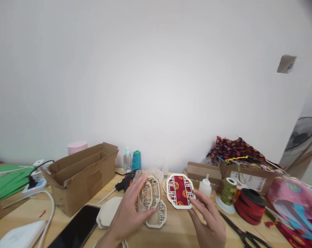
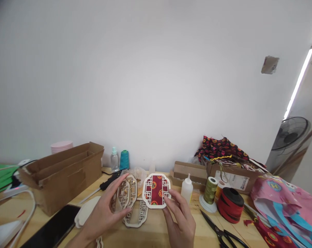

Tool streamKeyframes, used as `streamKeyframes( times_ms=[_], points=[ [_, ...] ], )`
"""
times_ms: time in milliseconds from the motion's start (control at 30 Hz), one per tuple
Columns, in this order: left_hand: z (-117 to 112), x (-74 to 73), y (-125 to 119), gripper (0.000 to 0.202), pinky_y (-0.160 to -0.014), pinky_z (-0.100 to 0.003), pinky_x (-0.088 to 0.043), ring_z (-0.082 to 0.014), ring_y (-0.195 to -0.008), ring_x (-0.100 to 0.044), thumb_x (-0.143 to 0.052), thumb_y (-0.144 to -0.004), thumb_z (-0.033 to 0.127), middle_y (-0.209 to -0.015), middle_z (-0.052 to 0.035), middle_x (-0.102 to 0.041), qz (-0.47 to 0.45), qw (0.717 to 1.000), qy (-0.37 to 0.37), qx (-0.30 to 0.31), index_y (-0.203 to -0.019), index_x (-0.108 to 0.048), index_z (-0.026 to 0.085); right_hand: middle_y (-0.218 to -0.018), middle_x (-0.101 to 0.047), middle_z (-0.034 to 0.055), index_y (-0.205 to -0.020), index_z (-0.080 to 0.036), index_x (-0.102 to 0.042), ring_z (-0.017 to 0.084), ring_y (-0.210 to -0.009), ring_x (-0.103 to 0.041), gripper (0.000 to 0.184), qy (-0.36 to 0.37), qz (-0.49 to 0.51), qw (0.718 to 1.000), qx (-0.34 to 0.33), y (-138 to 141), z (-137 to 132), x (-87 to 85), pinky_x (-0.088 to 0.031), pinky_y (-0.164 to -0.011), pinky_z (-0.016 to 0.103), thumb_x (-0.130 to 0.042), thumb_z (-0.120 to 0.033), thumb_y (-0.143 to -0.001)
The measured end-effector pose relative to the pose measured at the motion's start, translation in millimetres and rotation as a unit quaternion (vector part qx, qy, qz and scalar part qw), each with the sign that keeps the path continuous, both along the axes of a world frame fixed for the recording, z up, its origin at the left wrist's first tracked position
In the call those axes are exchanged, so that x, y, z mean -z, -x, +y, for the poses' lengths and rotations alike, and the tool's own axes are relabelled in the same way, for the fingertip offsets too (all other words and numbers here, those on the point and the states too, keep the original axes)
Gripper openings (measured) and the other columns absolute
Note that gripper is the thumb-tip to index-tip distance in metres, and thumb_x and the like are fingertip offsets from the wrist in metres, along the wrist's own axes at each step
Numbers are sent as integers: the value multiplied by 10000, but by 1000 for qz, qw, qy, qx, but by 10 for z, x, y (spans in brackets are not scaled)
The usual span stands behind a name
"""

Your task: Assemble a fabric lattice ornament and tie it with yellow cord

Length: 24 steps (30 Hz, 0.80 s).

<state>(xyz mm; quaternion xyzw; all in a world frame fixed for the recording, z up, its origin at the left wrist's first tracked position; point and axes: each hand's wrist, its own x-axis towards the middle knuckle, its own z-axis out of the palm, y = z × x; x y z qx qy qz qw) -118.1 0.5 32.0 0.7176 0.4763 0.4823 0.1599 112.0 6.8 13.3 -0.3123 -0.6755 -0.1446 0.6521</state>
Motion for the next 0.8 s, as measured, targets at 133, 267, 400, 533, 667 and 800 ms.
streamKeyframes(
  times_ms=[133, 267, 400, 533, 667, 800],
  points=[
    [-8, 12, -4, 750, -1028, -475, -187, -326, -1255, -255, -695, -599, 327, -1352, -45, -383, -20, 999, 12, 26, -1273, -368, 303, -934, -628, 112, -902, -169, -653, 190, -809, -623, 208, -2, 7, 1000, 0, 3, -2, -17, -552, -652, 280, -554, -85, -739],
    [-10, 22, -24, 765, -1011, -483, -220, -339, -1239, -285, -702, -584, 342, -1346, -50, -393, 11, 998, 43, 55, -1272, -367, 309, -922, -631, 120, -899, -153, -650, 185, -811, -622, 198, 0, 10, 1000, -11, 7, -3, -35, -551, -660, 271, -553, -81, -743],
    [-5, 47, -51, 788, -1012, -487, -215, -340, -1236, -292, -703, -581, 347, -1355, -46, -379, 35, 996, 48, 73, -1282, -346, 315, -913, -636, 111, -908, -164, -646, 184, -806, -624, 203, 7, 18, 1000, -20, 8, -12, -44, -552, -658, 279, -554, -84, -745],
    [11, 63, -74, 799, -1011, -483, -217, -340, -1239, -286, -704, -577, 350, -1362, -41, -368, 37, 995, 56, 75, -1287, -337, 317, -937, -630, 101, -920, -191, -640, 186, -830, -620, 213, 23, 29, 999, -32, 4, -20, -41, -554, -660, 294, -548, -93, -754],
    [39, 97, -87, 821, -1019, -470, -206, -323, -1241, -289, -702, -577, 352, -1367, -49, -361, 55, 993, 66, 86, -1299, -313, 310, -955, -621, 101, -929, -198, -637, 189, -855, -615, 225, 26, 41, 998, -36, 6, -19, -36, -554, -674, 301, -547, -88, -755],
    [65, 145, -98, 817, -1023, -458, -208, -299, -1249, -278, -687, -594, 310, -1379, -60, -336, 87, 988, 88, 88, -1310, -295, 292, -968, -609, 103, -936, -194, -632, 184, -868, -607, 243, 27, 40, 998, -41, 14, -18, -33, -553, -686, 299, -547, -63, -749]
  ],
)
